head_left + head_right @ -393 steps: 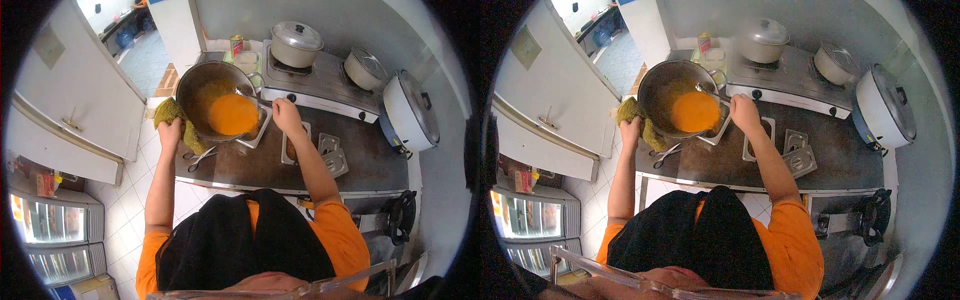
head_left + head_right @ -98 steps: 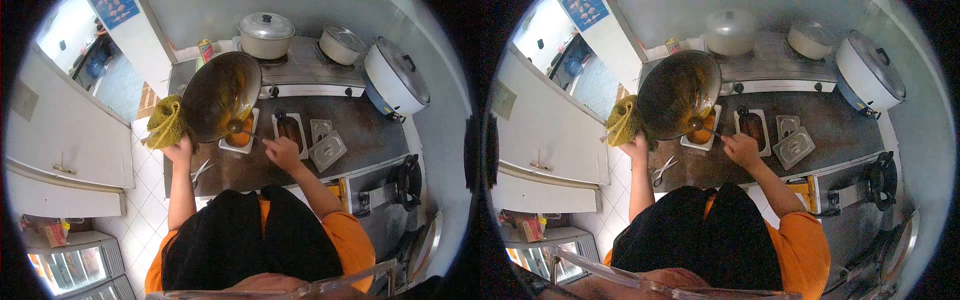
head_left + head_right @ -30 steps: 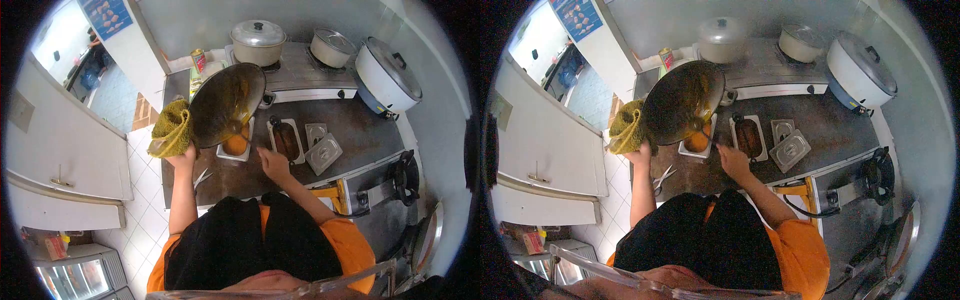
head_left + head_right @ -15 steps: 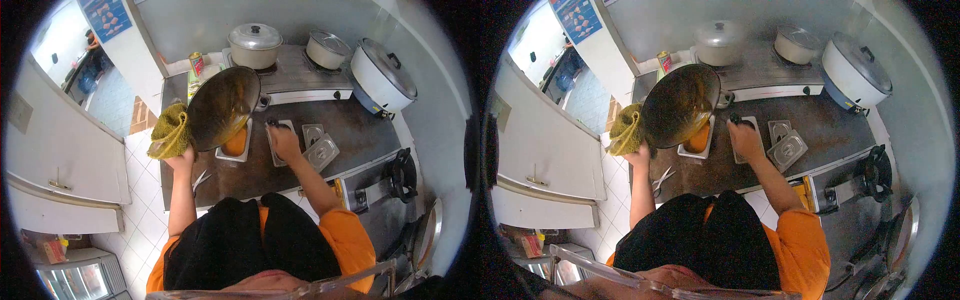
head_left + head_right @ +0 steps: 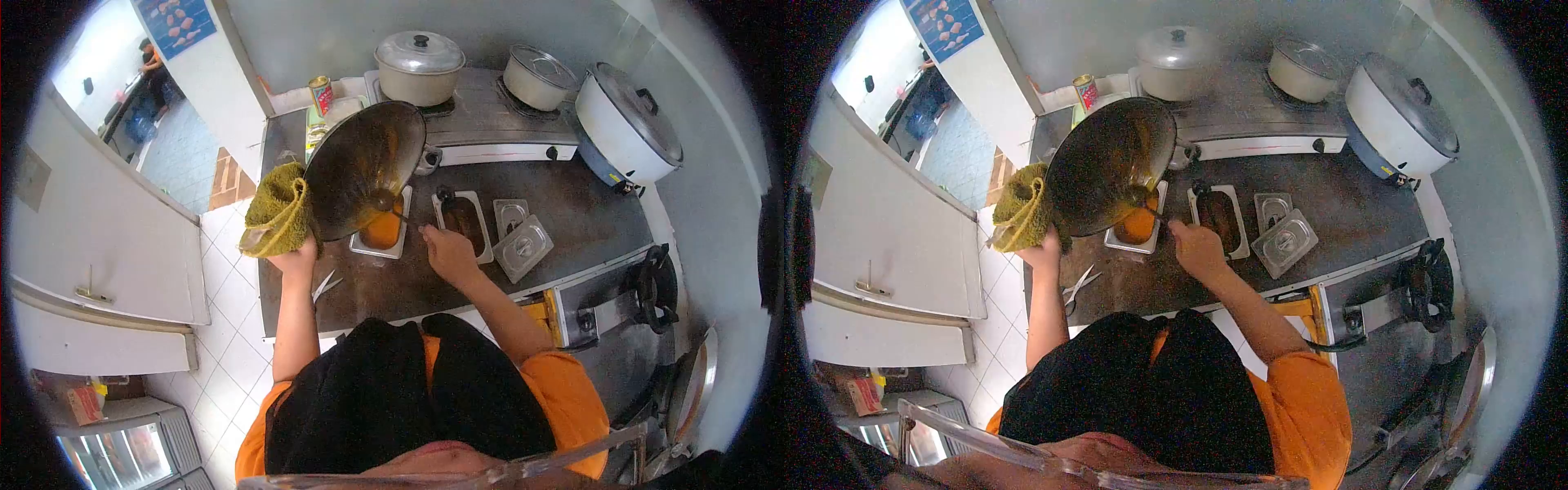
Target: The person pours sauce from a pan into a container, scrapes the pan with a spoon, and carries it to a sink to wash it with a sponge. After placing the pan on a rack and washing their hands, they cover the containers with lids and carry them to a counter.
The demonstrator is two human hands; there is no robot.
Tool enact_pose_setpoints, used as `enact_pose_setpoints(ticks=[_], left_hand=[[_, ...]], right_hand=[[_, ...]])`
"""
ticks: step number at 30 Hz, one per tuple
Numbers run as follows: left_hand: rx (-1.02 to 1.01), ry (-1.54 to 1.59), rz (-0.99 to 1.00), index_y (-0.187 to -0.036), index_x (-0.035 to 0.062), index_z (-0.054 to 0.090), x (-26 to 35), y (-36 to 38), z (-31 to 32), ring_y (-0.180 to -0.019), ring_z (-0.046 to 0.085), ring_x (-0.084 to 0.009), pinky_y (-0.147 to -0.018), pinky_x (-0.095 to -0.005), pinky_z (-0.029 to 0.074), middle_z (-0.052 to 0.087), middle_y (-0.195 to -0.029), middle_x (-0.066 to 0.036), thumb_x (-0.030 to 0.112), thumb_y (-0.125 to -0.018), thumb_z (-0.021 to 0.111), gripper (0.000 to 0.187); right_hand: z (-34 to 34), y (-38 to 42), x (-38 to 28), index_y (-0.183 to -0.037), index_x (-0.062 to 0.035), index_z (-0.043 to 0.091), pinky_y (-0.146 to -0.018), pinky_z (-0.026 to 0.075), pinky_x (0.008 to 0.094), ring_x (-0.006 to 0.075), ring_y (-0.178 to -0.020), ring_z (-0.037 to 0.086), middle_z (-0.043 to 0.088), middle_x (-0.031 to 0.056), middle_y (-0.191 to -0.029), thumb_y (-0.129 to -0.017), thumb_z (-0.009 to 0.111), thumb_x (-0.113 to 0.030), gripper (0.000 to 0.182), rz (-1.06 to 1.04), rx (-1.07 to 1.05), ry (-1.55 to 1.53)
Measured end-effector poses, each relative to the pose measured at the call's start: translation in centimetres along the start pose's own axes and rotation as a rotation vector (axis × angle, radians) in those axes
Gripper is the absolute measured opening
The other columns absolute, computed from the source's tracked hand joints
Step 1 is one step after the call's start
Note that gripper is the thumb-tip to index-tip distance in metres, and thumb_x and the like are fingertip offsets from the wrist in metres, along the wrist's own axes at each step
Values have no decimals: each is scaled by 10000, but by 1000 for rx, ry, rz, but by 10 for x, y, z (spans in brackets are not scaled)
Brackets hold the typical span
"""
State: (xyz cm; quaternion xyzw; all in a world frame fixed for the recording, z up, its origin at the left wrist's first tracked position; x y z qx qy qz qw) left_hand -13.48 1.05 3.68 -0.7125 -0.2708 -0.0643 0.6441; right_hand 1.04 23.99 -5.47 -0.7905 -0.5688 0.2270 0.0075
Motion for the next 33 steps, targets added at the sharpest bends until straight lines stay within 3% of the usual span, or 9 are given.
enact_pose_setpoints(ticks=[2,4,8,13,20,22,26,29,33], left_hand=[[-10,-28,14,-941,13,617,-2,5,0,-924,575,-287,-853,-384,405,618,-956,-129,39,-655,595,288],[-40,-56,11,-956,13,611,-7,9,1,-942,567,-288,-864,-387,398,613,-971,-128,40,-658,598,299],[-23,21,-43,-969,11,603,-2,12,1,-948,562,-293,-872,-393,393,608,-980,-126,36,-652,600,318],[-21,3,22,-970,1,594,7,5,-1,-941,565,-291,-871,-386,396,606,-980,-128,37,-645,604,327],[-18,36,-54,-971,0,594,-4,8,1,-957,558,-288,-883,-386,387,607,-980,-126,34,-653,595,319],[26,27,49,-966,-3,596,8,2,-1,-934,567,-288,-870,-382,398,608,-980,-125,24,-658,593,309],[23,75,-3,-966,-4,596,3,6,2,-934,566,-290,-872,-385,397,607,-984,-125,22,-664,591,303],[1,66,-55,-975,-5,593,-6,12,3,-942,564,-287,-876,-381,395,606,-991,-126,17,-660,599,315],[27,35,-5,-965,-3,598,5,3,1,-928,571,-277,-863,-375,405,610,-977,-126,3,-647,611,319]], right_hand=[[-8,-1,-6,-1021,-79,535,-565,453,442,333,-649,557,543,164,-708,-751,494,-95,274,13,-30,-76],[-45,-18,-24,-966,-79,562,-536,440,420,342,-621,548,556,155,-710,-774,504,-62,201,-114,344,-177],[-23,-23,-23,-960,-77,572,-548,443,413,345,-622,545,554,152,-709,-794,500,-83,181,-148,365,-105],[12,28,-6,-1017,-88,569,-606,450,410,332,-704,565,585,154,-777,-819,472,-115,222,3,35,-157],[11,14,18,-1080,-68,525,-577,461,427,350,-653,573,576,167,-709,-789,498,-99,294,-72,296,-94],[33,39,11,-1097,-64,516,-571,459,429,345,-662,567,574,171,-736,-793,485,-84,306,14,39,-137],[20,53,-6,-1105,-49,506,-576,462,437,344,-680,569,573,174,-763,-791,468,-64,316,-13,-34,-177],[8,38,6,-1107,-44,503,-600,476,433,342,-704,580,577,179,-787,-791,452,-54,321,-52,234,-208],[29,53,0,-1075,-40,523,-611,464,404,330,-735,584,589,177,-803,-837,465,-87,250,94,-47,-75]])
Point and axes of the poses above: each hand's wrist, its own y-axis away from the middle knuckle, its own z-axis out of the palm, x = y × z, the point moved 7 cm from there along -y, towards the middle knuckle
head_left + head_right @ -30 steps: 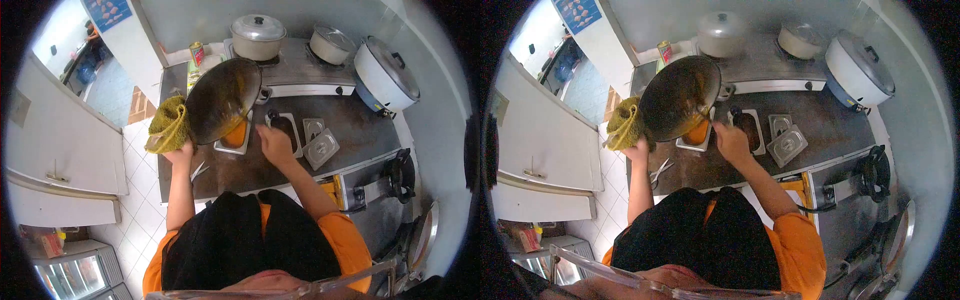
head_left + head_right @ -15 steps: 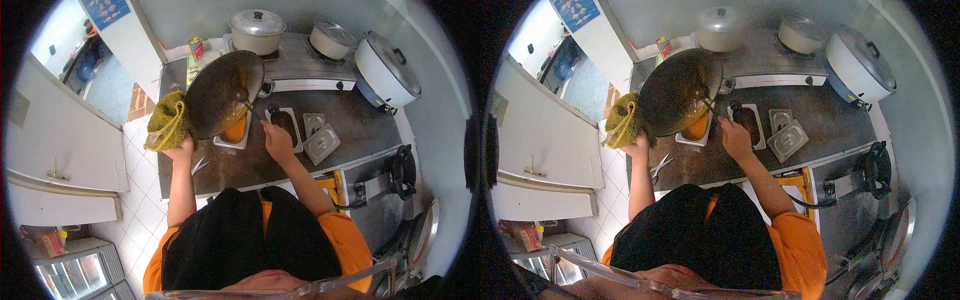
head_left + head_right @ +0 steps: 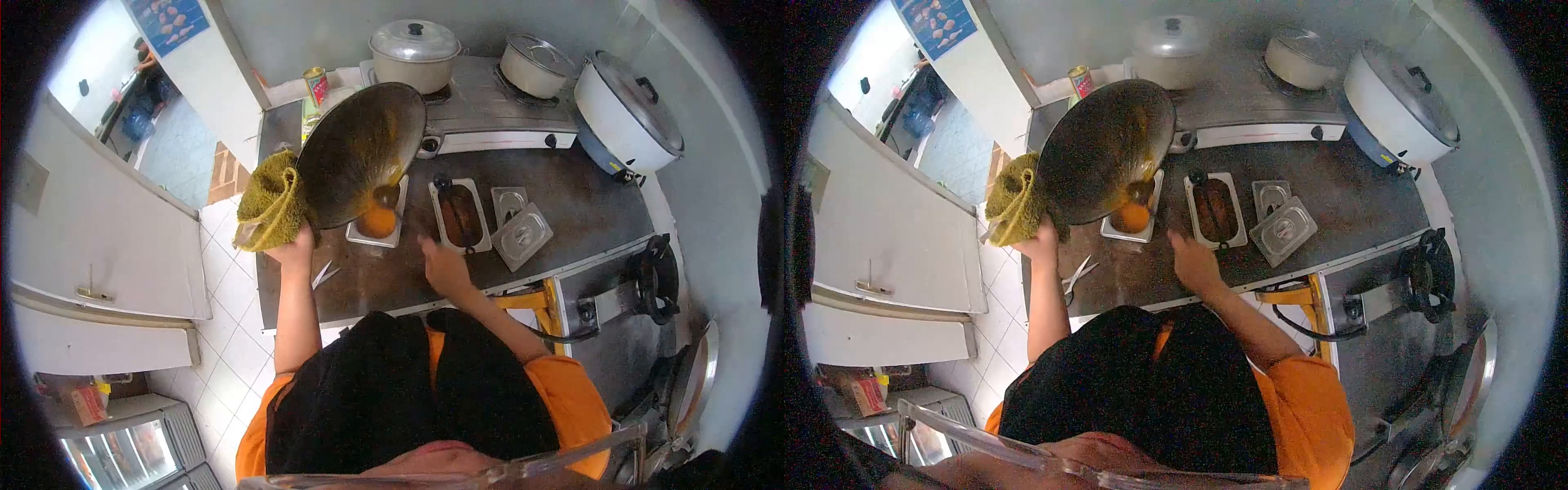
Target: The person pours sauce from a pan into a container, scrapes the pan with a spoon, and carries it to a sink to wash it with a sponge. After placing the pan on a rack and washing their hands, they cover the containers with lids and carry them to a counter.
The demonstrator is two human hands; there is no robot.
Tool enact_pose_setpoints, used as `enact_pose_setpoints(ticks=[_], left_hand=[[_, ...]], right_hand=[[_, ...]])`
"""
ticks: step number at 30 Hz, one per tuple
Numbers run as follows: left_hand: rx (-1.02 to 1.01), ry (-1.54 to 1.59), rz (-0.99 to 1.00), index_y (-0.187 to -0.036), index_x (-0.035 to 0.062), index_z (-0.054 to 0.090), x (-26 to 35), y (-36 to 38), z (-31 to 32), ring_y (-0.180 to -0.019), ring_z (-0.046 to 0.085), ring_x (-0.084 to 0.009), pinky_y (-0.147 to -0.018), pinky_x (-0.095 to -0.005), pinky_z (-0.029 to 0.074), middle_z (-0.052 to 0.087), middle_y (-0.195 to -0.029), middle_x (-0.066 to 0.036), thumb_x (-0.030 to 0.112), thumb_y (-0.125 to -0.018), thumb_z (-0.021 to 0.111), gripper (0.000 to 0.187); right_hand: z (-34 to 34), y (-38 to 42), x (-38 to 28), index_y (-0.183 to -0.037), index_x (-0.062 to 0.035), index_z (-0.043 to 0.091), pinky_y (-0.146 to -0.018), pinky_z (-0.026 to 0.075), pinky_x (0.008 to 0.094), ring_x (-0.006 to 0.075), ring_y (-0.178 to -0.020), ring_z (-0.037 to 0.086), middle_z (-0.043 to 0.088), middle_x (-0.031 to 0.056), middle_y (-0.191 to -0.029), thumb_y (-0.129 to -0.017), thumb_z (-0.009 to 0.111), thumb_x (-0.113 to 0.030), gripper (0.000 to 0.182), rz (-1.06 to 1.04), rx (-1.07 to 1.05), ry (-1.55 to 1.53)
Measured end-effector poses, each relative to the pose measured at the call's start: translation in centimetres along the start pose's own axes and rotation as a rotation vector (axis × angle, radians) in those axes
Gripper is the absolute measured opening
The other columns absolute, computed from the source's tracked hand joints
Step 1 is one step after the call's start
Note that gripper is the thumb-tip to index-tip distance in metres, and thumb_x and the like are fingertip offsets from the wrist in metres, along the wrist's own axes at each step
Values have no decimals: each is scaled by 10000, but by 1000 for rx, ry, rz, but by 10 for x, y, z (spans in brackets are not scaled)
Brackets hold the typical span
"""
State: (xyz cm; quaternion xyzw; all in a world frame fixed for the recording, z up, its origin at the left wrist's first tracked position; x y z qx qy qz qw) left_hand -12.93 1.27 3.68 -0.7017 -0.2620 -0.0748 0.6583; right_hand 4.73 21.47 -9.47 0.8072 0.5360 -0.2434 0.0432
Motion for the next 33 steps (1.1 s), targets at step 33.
enact_pose_setpoints(ticks=[33], left_hand=[[83,-3,9,-948,-21,599,-5,-7,-6,-878,590,-272,-821,-364,429,621,-941,-135,30,-671,602,282]], right_hand=[[-9,5,-3,-1086,-75,538,-552,457,376,290,-665,555,547,114,-719,-782,528,-105,305,-125,171,-92]])
Point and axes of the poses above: each hand's wrist, its own y-axis away from the middle knuckle, its own z-axis out of the palm, x = y × z, the point moved 7 cm from there along -y, towards the middle knuckle
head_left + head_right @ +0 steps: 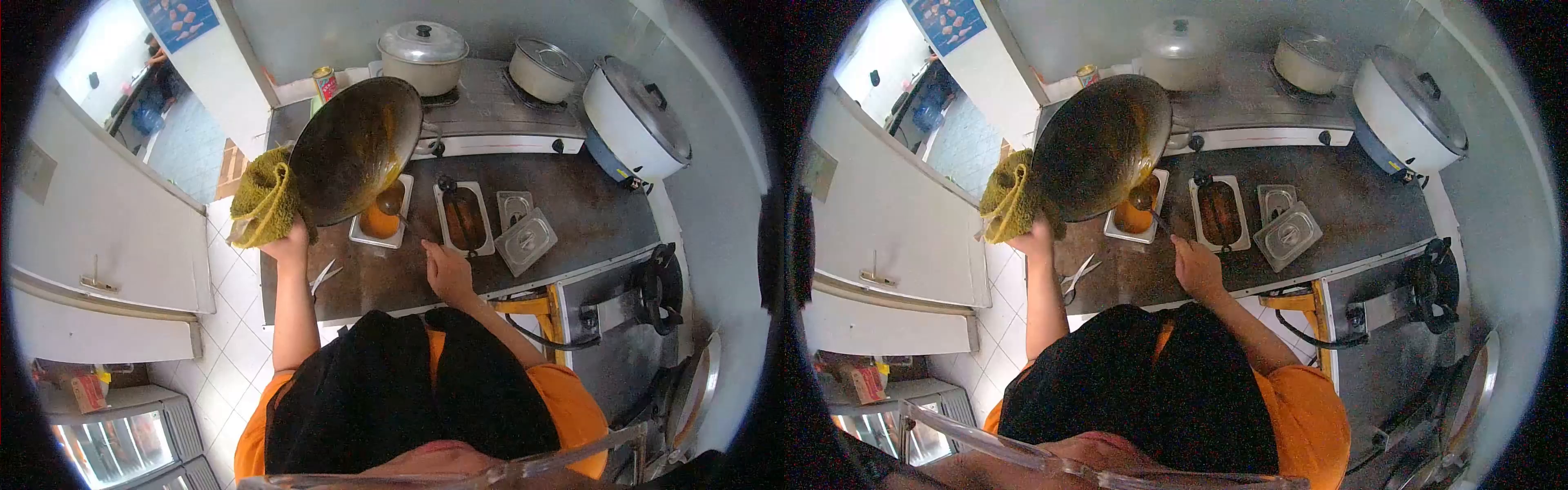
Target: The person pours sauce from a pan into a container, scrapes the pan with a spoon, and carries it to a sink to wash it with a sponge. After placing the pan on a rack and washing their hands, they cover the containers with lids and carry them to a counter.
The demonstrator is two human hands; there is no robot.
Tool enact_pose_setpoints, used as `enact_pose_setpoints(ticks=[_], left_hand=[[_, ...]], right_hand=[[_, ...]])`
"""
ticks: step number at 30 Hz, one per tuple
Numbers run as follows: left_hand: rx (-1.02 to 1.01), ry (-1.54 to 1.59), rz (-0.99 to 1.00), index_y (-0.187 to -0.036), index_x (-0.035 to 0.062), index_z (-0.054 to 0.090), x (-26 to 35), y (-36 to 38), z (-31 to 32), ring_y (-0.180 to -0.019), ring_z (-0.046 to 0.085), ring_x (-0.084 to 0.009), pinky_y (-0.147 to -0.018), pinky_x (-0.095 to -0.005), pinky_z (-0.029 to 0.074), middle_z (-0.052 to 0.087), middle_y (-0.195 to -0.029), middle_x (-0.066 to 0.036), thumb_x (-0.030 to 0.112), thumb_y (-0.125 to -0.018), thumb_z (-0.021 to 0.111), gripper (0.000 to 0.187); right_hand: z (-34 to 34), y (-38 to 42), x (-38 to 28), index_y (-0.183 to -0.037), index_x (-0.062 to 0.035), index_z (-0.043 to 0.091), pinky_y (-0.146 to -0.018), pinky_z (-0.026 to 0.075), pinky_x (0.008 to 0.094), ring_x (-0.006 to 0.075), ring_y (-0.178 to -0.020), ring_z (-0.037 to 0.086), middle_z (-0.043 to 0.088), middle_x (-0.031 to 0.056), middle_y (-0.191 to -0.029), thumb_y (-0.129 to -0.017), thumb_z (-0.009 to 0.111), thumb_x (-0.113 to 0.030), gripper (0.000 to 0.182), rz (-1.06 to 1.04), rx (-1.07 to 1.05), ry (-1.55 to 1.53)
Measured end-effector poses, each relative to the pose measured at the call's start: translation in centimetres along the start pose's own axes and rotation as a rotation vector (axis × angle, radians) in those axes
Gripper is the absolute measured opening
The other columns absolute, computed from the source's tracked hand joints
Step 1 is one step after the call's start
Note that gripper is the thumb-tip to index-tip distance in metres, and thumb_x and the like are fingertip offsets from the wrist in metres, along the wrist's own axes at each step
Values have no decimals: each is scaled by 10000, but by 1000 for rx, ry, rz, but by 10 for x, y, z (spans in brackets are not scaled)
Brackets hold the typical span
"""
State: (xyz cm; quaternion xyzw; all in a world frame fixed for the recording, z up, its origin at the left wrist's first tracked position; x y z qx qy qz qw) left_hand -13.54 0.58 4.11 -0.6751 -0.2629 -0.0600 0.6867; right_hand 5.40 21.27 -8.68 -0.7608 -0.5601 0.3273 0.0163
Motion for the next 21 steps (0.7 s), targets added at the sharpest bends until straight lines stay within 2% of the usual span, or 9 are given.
enact_pose_setpoints(ticks=[2,5,7,10,17,20,21], left_hand=[[-22,-29,-1,-952,-38,592,-1,3,-1,-884,586,-258,-831,-359,424,618,-949,-138,20,-675,594,284],[-11,-94,-3,-960,-41,586,-1,1,-2,-889,582,-260,-841,-359,420,613,-961,-139,9,-678,584,286],[2,-128,31,-972,-43,578,4,-1,-7,-899,577,-259,-847,-355,416,608,-976,-141,-3,-681,576,294],[46,-41,-73,-980,-41,575,-3,3,-10,-910,574,-256,-849,-353,413,606,-979,-142,6,-687,577,296],[30,-212,21,-974,-52,573,7,4,-9,-889,576,-251,-835,-352,419,609,-969,-132,12,-693,578,288],[84,-197,-27,-951,-65,577,8,6,-14,-877,575,-231,-817,-338,426,609,-962,-132,12,-697,580,265],[113,-128,-109,-945,-71,575,1,9,-16,-878,572,-220,-813,-331,427,606,-961,-128,8,-702,579,256]], right_hand=[[-2,5,-3,-1083,-69,537,-550,455,377,293,-663,552,545,121,-716,-785,525,-104,301,-8,35,-47],[4,6,-6,-1076,-55,540,-551,448,382,298,-651,548,544,135,-717,-791,519,-101,290,24,-83,-49],[-3,6,-5,-1062,-42,542,-549,443,385,304,-630,539,539,141,-705,-796,514,-101,274,-49,89,-84],[-1,3,-7,-1058,-34,540,-569,448,392,315,-630,541,549,151,-714,-806,500,-93,262,-23,20,-97],[-5,-6,4,-1059,-10,528,-618,452,426,351,-694,565,574,191,-780,-831,466,-82,247,74,-46,-190],[-10,-9,7,-1060,2,521,-623,451,441,368,-697,568,581,206,-785,-838,459,-87,247,93,-24,-238],[-13,-12,8,-1044,8,521,-626,454,444,372,-693,570,582,212,-775,-834,459,-86,239,101,-22,-227]])
Point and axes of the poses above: each hand's wrist, its own y-axis away from the middle knuckle, its own z-axis out of the palm, x = y × z, the point moved 7 cm from there along -y, towards the middle knuckle
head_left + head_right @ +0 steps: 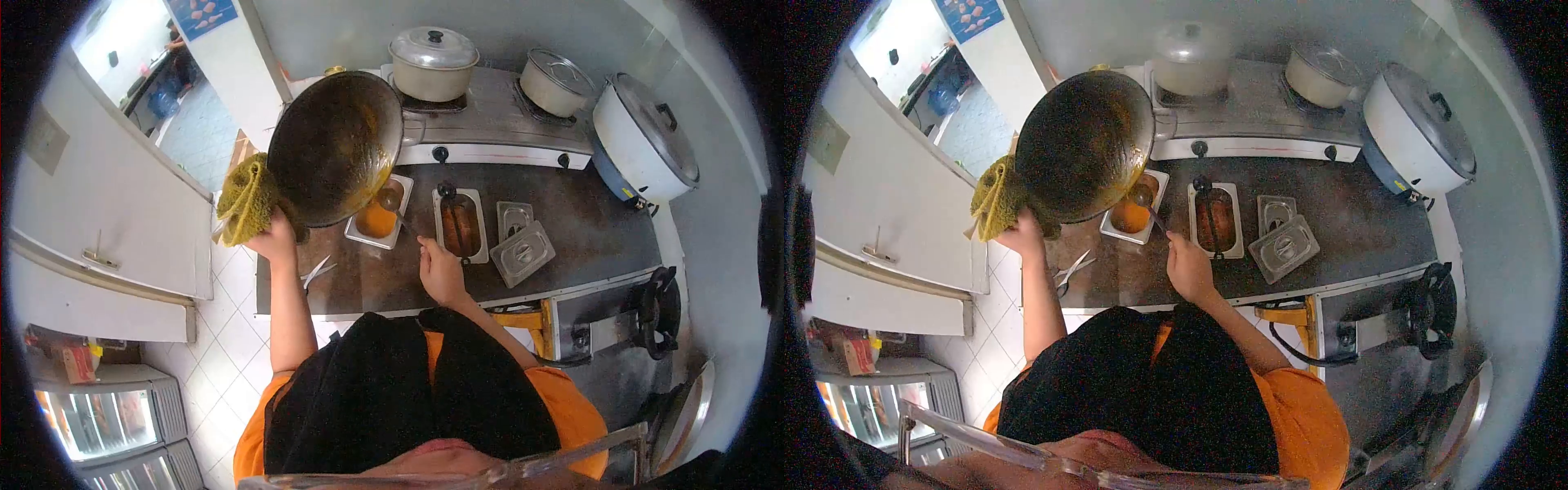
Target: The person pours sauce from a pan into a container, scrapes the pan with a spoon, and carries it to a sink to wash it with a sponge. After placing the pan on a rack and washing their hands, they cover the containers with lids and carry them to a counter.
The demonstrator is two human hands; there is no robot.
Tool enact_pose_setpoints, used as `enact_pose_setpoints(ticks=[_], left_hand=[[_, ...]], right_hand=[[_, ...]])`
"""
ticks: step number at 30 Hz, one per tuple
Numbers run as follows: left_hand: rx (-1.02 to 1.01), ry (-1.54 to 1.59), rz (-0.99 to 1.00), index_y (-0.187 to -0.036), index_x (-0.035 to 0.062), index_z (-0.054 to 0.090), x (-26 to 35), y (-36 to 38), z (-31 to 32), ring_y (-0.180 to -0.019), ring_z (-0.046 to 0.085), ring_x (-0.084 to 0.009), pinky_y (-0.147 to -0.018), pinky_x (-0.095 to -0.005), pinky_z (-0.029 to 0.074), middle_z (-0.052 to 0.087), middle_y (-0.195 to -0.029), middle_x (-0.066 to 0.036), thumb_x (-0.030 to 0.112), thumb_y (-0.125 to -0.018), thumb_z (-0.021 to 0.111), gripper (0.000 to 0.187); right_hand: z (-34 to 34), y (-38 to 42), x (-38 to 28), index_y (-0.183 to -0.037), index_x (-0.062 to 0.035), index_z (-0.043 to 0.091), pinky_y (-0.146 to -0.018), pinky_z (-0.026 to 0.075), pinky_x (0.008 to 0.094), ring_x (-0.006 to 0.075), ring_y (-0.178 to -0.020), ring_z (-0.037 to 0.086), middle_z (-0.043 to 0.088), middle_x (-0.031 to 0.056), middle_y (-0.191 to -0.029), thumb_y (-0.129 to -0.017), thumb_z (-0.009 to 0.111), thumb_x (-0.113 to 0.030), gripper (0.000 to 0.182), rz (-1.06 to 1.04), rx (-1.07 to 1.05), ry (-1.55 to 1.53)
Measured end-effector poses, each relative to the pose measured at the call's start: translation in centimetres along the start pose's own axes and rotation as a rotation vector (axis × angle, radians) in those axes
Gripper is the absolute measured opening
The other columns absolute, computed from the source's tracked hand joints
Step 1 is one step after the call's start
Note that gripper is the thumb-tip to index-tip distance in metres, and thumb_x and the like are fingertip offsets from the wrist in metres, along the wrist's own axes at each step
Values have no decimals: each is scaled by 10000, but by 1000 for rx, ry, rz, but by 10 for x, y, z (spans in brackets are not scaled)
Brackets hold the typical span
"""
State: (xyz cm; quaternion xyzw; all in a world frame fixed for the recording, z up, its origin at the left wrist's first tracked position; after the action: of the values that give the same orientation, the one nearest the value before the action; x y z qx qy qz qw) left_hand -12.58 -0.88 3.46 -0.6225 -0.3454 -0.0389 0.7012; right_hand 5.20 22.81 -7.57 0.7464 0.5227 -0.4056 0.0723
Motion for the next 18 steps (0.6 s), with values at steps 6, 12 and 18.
enact_pose_setpoints(ticks=[6,12,18], left_hand=[[161,112,-290,-957,-100,544,-26,19,-16,-894,559,-199,-814,-316,421,589,-974,-126,-12,-720,557,253],[293,177,-531,-978,-95,523,-62,46,-40,-881,554,-184,-778,-301,438,571,-1007,-116,2,-739,555,259],[439,237,-1029,-916,-97,533,-93,84,-68,-788,574,-194,-669,-301,475,576,-930,-116,28,-726,546,227]], right_hand=[[1,-29,-12,-975,20,524,-634,468,448,376,-701,582,584,229,-752,-809,461,-72,200,35,-147,127],[2,-41,-12,-964,27,526,-645,475,446,374,-706,587,589,228,-764,-797,460,-74,206,18,-197,189],[17,-39,-3,-1002,46,523,-683,477,436,370,-749,587,589,238,-813,-790,468,-69,247,-8,-182,168]])
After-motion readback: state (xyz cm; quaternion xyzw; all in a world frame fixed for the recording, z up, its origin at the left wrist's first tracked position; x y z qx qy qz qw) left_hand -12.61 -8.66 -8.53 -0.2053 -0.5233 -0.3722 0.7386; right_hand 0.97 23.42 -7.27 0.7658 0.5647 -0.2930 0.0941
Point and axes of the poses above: each hand's wrist, its own y-axis away from the middle knuckle, its own z-axis out of the palm, x = y × z, the point moved 7 cm from there along -y, towards the middle knuckle
